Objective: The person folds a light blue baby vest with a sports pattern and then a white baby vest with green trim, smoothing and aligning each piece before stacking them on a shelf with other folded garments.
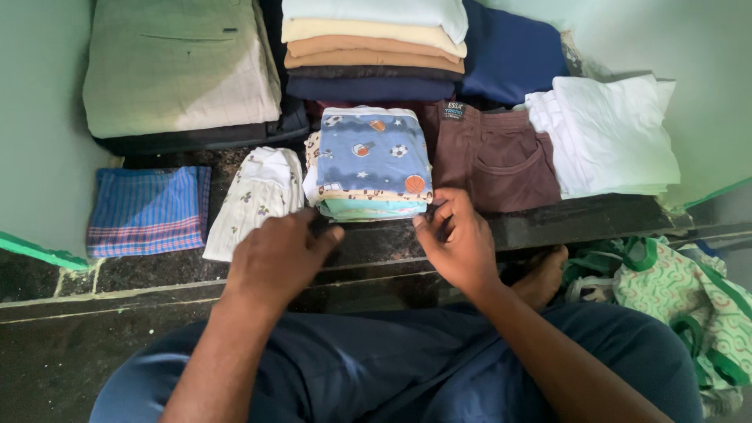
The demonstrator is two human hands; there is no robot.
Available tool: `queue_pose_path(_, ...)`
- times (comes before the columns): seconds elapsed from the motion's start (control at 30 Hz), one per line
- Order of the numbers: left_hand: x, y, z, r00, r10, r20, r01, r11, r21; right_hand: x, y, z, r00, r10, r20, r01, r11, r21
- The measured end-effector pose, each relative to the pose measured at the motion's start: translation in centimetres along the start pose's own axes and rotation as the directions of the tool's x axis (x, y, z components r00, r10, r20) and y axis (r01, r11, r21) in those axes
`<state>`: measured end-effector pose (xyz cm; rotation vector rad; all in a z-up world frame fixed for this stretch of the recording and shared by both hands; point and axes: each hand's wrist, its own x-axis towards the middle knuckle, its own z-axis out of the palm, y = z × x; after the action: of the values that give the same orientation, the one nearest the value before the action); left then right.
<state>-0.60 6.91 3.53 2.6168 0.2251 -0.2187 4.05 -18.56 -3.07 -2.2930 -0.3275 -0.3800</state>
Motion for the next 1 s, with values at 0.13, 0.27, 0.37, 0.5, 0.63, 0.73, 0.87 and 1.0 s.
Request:
queue_pose_path(0.13, 0.9, -0.8, 0.6, 0.974, 0.028, -0.224, -0.033, 0.999, -0.020, 0.3, -0.1, 0.4, 0.999, 0.045, -0.005, -0.046, 0.999, -0.012)
queue_pose_path(0.27, 2.1, -1.2, 1.7, 0.966, -0.031, -0.256, -0.005, 0.990, -0.139, 0.4, -0.2, 0.6, 0.999, 0.029, -0.028, -0.027, 0.998, 0.056)
queue_pose_path(0.37, 2.7, -1.3, 2.3, 0.975, -0.072, -0.212, 0.024, 0.975, -0.220, 0.3, 0.0, 0.5, 0.999, 0.040, -0.036, -0.037, 0.995, 0.097)
queue_pose_path(0.5, 2.8, -1.2, 2.9, 0.958, -0.072, -0.276, -0.004, 0.964, -0.267, 0.2, 0.4, 0.8, 0.999, 0.021, -0.044, -0.014, 0.988, 0.151)
queue_pose_path(0.63, 2.8, -0.9, 3.3, 0.948, -0.115, -0.297, 0.056, 0.978, -0.200, 0.2, 1.0, 0.8, 0.998, -0.040, -0.048, 0.049, 0.977, 0.210)
queue_pose_path(0.73, 2.7, -0.9, 3.1, 0.941, -0.082, -0.329, 0.010, 0.976, -0.217, 0.2, 1.3, 0.6, 0.994, -0.009, -0.109, 0.032, 0.977, 0.210)
queue_pose_path(0.87, 2.8, -0.9, 2.6, 0.971, -0.129, -0.201, 0.071, 0.960, -0.272, 0.3, 1.3, 0.8, 0.997, -0.011, -0.079, 0.040, 0.925, 0.378)
queue_pose_path(1.0, 2.8, -1.1, 2.6, 0.977, -0.143, -0.160, 0.067, 0.911, -0.408, 0.3, 1.3, 1.2, 0.997, -0.020, -0.074, 0.046, 0.925, 0.377)
